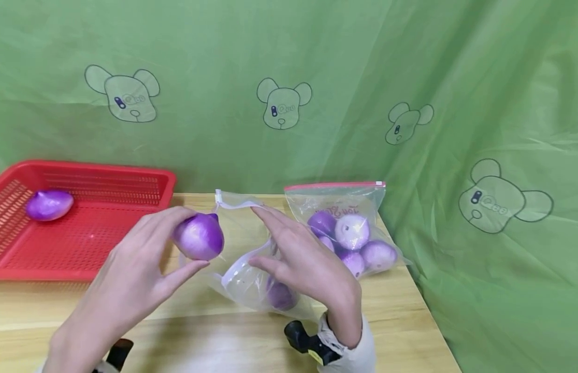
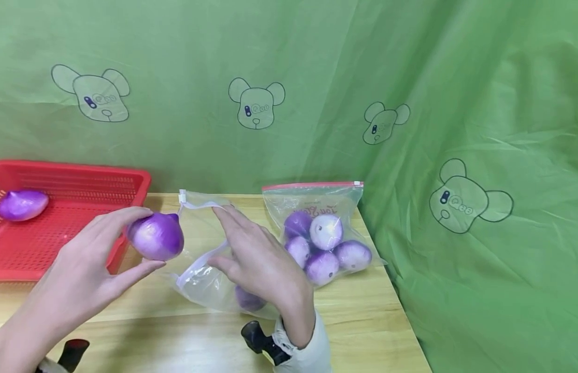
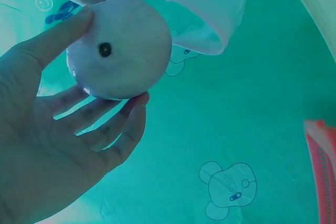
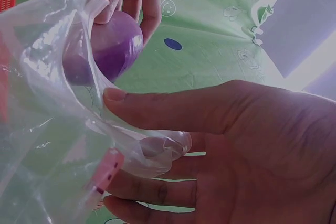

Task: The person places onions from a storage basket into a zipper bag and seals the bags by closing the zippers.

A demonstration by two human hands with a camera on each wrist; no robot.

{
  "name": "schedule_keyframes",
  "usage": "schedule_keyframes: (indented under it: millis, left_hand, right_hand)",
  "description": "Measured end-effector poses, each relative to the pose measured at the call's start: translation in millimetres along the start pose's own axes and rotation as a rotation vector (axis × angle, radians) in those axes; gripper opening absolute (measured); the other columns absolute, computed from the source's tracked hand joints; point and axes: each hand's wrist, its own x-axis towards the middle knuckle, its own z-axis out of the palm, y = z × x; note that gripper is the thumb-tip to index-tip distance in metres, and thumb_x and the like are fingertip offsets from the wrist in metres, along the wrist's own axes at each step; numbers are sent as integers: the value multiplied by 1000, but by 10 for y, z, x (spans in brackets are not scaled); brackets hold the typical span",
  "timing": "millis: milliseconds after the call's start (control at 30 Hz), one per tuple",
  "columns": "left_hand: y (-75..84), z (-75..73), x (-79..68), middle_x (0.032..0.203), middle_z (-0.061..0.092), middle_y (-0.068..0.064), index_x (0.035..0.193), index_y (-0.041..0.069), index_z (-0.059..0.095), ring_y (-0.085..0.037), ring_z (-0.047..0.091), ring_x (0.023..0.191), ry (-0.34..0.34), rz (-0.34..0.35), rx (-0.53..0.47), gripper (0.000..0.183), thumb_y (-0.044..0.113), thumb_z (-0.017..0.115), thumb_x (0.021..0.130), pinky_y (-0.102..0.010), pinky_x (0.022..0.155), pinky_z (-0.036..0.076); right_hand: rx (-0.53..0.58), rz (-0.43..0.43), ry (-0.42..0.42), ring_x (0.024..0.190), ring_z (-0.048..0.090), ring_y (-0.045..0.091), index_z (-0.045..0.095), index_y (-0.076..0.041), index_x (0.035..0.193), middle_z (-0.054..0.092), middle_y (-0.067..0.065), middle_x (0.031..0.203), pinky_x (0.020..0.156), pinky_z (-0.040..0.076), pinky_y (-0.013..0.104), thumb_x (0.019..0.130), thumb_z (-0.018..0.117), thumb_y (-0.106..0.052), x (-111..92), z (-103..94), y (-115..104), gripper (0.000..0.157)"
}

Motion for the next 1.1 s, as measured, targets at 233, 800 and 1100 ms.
schedule_keyframes:
  millis: [233, 800, 1100]
  left_hand:
    - [58, 62, -3, 130, 59, -6, 133, 9, 57, -22, 56, 116, -28, 53, 21, 67, 29, 84, 75, -45, 89, 54]
    - [-15, 104, -43, 127, 59, -11, 135, 6, 55, -30, 57, 115, -177, 21, 79, 65, 23, 84, 79, -51, 94, 50]
    - [-53, 108, -72, 126, 59, -11, 136, 10, 57, -31, 60, 109, -284, -25, 80, 54, 24, 77, 88, -53, 88, 52]
  right_hand:
    - [11, -10, 12, 144, 35, 19, 33, -10, 155, 36, 8, 157, 118, 28, 40, 91, 74, -30, -18, -18, -23, 78]
    - [28, -22, 7, 143, 36, 19, 32, -12, 155, 37, 8, 157, 117, 29, 40, 90, 75, -31, -41, -36, -45, 81]
    - [23, -43, 39, 142, 38, 17, 33, -11, 155, 38, 5, 157, 115, 32, 35, 88, 77, -28, -35, -59, -44, 81]
